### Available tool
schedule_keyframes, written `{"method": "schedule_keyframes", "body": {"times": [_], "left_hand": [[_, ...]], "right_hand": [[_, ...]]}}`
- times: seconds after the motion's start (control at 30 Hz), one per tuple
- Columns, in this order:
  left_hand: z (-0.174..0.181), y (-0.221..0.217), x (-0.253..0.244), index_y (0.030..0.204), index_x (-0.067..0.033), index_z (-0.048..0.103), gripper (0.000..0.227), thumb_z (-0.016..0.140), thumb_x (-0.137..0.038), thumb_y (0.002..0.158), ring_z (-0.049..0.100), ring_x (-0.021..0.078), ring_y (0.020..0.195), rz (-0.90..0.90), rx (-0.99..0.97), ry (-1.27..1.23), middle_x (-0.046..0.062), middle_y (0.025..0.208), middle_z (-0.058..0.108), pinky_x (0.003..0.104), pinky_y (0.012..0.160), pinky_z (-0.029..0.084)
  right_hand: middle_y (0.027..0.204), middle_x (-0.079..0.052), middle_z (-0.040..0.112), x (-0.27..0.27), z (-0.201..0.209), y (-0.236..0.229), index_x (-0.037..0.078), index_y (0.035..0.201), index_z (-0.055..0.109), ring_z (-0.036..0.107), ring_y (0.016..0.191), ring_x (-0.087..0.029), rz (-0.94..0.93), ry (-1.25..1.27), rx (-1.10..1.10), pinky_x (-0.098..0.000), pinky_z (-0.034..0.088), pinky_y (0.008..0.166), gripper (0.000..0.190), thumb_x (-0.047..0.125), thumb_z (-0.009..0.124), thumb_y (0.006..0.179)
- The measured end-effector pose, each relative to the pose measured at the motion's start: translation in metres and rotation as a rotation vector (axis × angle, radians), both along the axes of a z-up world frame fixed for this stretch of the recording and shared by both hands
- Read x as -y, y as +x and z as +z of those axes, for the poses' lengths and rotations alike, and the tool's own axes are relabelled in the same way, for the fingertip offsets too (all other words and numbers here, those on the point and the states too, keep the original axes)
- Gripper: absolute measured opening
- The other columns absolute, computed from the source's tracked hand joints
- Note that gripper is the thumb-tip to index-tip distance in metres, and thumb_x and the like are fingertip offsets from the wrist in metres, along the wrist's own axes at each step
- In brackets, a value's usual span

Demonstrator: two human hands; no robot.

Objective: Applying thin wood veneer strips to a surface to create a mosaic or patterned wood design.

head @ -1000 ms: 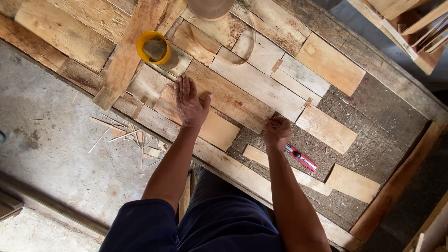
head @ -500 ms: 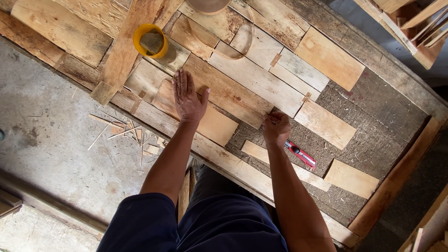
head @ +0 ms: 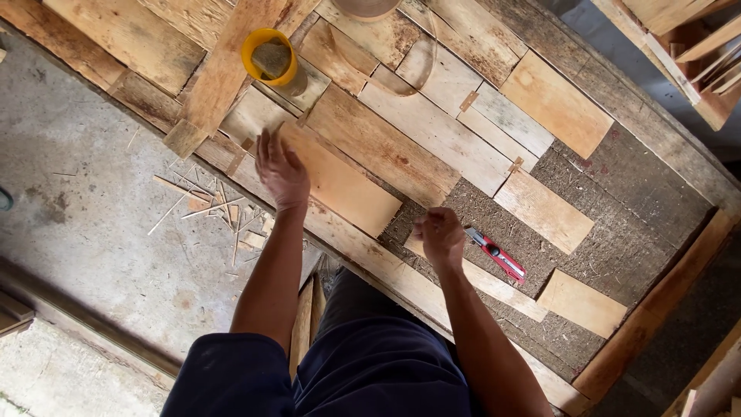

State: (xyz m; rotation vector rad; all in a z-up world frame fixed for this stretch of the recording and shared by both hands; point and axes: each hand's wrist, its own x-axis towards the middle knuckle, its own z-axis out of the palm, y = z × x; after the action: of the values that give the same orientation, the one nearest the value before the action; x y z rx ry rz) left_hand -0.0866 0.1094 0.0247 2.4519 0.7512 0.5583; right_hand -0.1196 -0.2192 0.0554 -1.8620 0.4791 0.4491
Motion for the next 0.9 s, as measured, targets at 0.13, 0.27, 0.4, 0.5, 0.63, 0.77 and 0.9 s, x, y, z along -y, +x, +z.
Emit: {"method": "schedule_keyframes", "body": {"times": [0.13,0.27,0.4,0.5,0.63,0.77,0.9], "left_hand": [[-0.01,-0.02,-0.016,0.139,0.0029,0.06,0.041,0.051,-0.009,0.101,0.051,0.0416,0.14,-0.043,-0.023,0.176,0.023,0.147,0.059,0.053,0.119,0.039],[-0.001,-0.021,-0.021,0.138,0.0045,0.059,0.042,0.053,-0.004,0.097,0.056,0.0406,0.134,-0.09,0.011,0.128,0.023,0.14,0.063,0.052,0.114,0.043],[-0.008,-0.018,-0.025,0.135,0.0042,0.06,0.04,0.05,0.0,0.097,0.062,0.0385,0.128,-0.073,0.038,0.096,0.023,0.135,0.066,0.05,0.112,0.05],[-0.013,-0.018,-0.026,0.134,0.0053,0.062,0.034,0.047,0.0,0.104,0.068,0.0361,0.115,-0.021,0.067,0.036,0.024,0.126,0.069,0.049,0.099,0.059],[0.002,-0.035,-0.015,0.127,0.0039,0.065,0.031,0.047,-0.004,0.104,0.073,0.0293,0.102,0.089,0.152,-0.126,0.021,0.115,0.072,0.042,0.086,0.067],[0.018,-0.07,0.012,0.12,0.0026,0.068,0.025,0.05,-0.001,0.102,0.075,0.0263,0.098,0.07,0.242,-0.255,0.019,0.113,0.072,0.039,0.084,0.068],[0.026,-0.101,0.053,0.118,-0.002,0.07,0.026,0.053,0.001,0.099,0.072,0.0206,0.095,-0.095,0.239,-0.457,0.014,0.11,0.073,0.03,0.08,0.062]], "right_hand": [[0.1,-0.017,0.075,-0.026,0.016,-0.007,-0.002,0.117,0.059,0.079,0.082,-0.023,0.074,0.006,-0.169,-0.0314,0.069,0.065,0.02,0.002,0.056,0.097],[0.11,-0.018,0.073,-0.039,0.008,-0.013,-0.001,0.125,0.051,0.077,0.094,-0.023,0.158,0.09,-0.179,-0.0308,0.069,0.079,0.027,0.006,0.055,0.1],[0.107,-0.016,0.07,-0.044,-0.002,-0.018,0.001,0.122,0.053,0.076,0.093,-0.023,0.207,0.064,-0.175,-0.0322,0.069,0.078,0.025,0.005,0.056,0.098],[0.105,-0.015,0.071,-0.044,-0.002,-0.021,-0.001,0.12,0.053,0.077,0.092,-0.023,0.204,0.083,-0.136,-0.0319,0.069,0.077,0.025,0.0,0.057,0.095],[0.099,-0.015,0.071,-0.034,0.024,-0.03,0.001,0.12,0.054,0.077,0.087,-0.024,0.145,0.091,-0.152,-0.0317,0.069,0.071,0.028,0.004,0.062,0.093],[0.103,-0.015,0.068,0.008,0.014,-0.059,-0.002,0.123,0.05,0.073,0.091,-0.026,0.063,0.235,-0.085,-0.0349,0.066,0.078,0.031,0.002,0.062,0.095],[0.099,-0.013,0.069,0.059,0.016,-0.093,0.0,0.114,0.058,0.073,0.089,-0.021,-0.155,0.539,-0.054,-0.0352,0.066,0.085,0.019,0.009,0.062,0.097]]}}
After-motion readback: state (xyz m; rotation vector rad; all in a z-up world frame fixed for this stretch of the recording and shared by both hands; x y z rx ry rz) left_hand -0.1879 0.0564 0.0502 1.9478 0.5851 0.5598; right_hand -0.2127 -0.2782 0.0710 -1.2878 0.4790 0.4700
